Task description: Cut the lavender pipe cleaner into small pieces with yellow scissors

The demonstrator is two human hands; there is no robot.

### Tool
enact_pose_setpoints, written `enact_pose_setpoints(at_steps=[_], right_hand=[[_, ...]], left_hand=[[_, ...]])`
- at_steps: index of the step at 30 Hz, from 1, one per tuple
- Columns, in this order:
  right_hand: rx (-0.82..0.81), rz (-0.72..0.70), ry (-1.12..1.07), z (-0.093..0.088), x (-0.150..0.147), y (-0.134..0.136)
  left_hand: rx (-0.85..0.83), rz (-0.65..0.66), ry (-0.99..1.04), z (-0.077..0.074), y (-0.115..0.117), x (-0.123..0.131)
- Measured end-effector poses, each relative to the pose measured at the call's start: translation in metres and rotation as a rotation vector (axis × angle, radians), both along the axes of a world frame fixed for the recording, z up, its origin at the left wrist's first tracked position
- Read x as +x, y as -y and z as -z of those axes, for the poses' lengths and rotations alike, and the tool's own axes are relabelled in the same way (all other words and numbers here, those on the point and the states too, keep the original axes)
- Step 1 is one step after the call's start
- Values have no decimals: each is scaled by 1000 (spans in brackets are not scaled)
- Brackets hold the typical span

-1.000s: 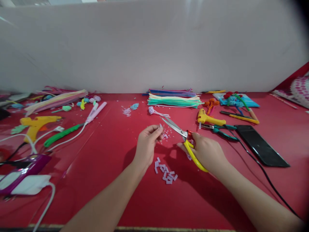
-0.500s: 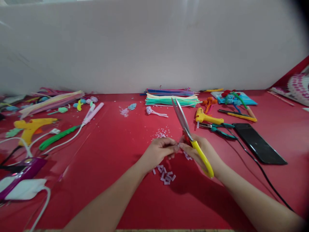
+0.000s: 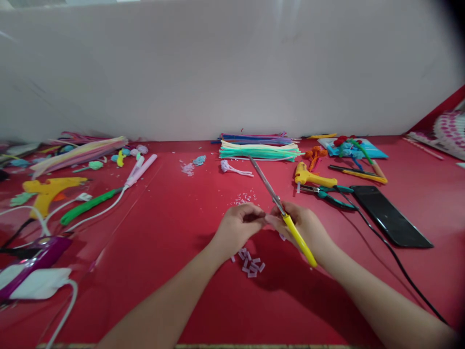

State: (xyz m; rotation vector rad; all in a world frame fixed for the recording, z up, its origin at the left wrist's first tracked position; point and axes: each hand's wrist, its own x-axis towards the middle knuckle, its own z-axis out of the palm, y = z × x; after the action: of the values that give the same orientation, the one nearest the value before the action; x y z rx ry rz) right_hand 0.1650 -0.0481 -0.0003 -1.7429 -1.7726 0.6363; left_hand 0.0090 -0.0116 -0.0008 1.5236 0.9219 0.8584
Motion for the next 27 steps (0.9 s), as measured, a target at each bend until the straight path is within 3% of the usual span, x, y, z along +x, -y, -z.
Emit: enact_pose_setpoints(at_steps=[7, 12, 27], right_hand=[[52, 62, 493, -5, 3, 0], [60, 29, 607, 0, 2, 0], [34, -15, 631, 1, 3, 0]], left_hand=[[-125, -317, 343, -3, -16, -11], [-109, -321, 451, -2, -19, -15], [-131, -320, 493, -4, -17, -14]])
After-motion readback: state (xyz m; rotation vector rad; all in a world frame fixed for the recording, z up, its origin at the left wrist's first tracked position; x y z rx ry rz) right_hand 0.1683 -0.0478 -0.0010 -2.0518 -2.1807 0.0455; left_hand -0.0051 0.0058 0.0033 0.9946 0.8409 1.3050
